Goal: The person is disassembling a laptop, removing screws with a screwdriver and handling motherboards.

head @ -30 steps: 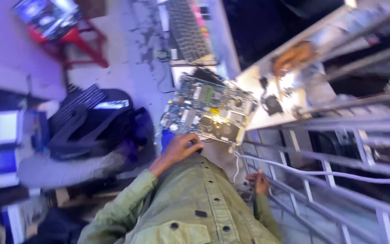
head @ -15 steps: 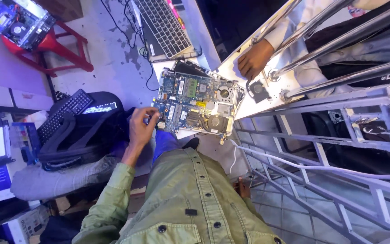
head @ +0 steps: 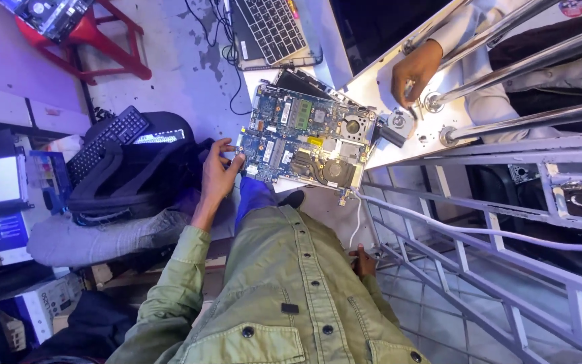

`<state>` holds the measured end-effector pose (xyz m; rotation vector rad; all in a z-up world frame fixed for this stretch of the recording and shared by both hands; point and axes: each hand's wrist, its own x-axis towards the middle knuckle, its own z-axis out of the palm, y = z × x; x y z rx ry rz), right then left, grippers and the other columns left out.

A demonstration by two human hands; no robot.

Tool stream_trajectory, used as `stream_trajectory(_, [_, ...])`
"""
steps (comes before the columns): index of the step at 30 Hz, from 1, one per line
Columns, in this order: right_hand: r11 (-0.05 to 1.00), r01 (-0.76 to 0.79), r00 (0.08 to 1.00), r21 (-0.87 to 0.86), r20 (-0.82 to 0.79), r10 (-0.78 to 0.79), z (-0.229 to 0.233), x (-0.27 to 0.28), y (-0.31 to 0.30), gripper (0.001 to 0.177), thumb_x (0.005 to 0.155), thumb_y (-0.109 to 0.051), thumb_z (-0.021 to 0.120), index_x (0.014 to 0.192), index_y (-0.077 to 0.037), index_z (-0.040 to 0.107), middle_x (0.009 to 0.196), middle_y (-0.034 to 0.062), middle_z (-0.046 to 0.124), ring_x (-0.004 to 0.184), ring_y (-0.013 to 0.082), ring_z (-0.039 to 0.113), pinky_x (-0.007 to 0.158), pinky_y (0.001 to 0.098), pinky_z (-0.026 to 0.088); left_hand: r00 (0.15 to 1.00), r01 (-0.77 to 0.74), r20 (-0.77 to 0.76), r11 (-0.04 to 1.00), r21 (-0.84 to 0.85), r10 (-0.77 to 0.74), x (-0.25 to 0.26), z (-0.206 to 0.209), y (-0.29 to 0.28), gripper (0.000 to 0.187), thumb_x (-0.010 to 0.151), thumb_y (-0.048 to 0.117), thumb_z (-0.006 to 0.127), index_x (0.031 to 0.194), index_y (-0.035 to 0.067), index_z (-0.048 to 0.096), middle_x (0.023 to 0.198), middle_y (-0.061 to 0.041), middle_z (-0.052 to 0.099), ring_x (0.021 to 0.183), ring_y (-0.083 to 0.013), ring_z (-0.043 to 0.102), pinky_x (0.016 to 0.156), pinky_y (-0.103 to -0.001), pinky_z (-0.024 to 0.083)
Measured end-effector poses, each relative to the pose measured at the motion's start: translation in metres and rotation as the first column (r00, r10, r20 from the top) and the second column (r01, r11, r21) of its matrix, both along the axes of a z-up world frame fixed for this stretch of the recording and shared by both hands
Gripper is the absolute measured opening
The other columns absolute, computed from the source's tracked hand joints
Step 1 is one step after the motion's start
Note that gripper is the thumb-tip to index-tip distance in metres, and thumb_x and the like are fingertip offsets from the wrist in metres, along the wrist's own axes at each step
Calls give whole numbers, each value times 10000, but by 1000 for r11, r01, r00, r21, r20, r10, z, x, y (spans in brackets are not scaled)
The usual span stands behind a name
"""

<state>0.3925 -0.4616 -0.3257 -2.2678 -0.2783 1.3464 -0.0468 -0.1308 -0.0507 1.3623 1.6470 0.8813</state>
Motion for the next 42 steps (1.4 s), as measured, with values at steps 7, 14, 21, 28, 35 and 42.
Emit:
stream_trajectory(7, [996, -92, 928, 9, 363, 83, -36, 37, 7, 531, 878, -620, 764, 1035, -114, 798, 846, 208, 725, 949, 408, 698, 931, 534, 499, 999, -26, 27, 1000, -5, 26, 4, -30, 0, 381, 944, 120, 730, 1310, 91, 632, 1010, -183, 723, 733, -307, 689, 642, -399, 540])
stream_trajectory(14, [879, -135, 836, 457, 529, -147, 162, 60, 111, 340, 1158, -348, 541, 930, -97, 571, 591, 104, 577, 520, 216, 579, 454, 340, 471, 1000, -2, 26, 1000, 23, 1, 7, -35, 3, 326, 943, 131, 739, 1248, 49, 657, 981, -172, 715, 615, -273, 689, 534, -380, 548])
stream_trajectory(21, [251, -159, 934, 955, 63, 353, 404, -66, 149, 763, 791, -758, 525, 737, -3, 620, 528, 99, 575, 425, 198, 565, 396, 284, 449, 967, 105, -254, 948, 299, -27, 27, 7, 4, 565, 869, 156, 828, 1361, 68, 565, 1256, -175, 530, 1118, -434, 550, 986, -565, 438])
stream_trajectory(28, [-109, -287, 918, 952, 306, 251, 351, -159, 281, 498, 1045, -401, 396, 767, -38, 591, 718, 122, 596, 657, 244, 594, 621, 355, 477, 922, 373, -82, 808, 456, -378, 89, -2, 13, 533, 884, 48, 788, 1377, 57, 585, 1207, -137, 684, 1246, -405, 584, 1075, -558, 425])
stream_trajectory(35, [-36, -293, 934, 955, 294, 204, 365, -164, 325, 500, 1081, -476, 321, 808, -85, 472, 707, 63, 506, 572, 147, 495, 476, 275, 393, 923, 380, -114, 814, 440, -369, 103, -30, 18, 657, 864, 62, 784, 1458, 111, 507, 1186, -33, 743, 1211, -285, 636, 1088, -494, 403])
stream_trajectory(42, [-38, -318, 913, 947, 317, 257, 367, -168, 335, 526, 1099, -476, 339, 772, -84, 468, 664, 59, 486, 582, 160, 526, 467, 265, 396, 927, 347, -21, 835, 427, -374, 100, -34, 19, 649, 873, 49, 774, 1461, 86, 503, 1187, -52, 748, 1242, -312, 630, 1085, -522, 374])
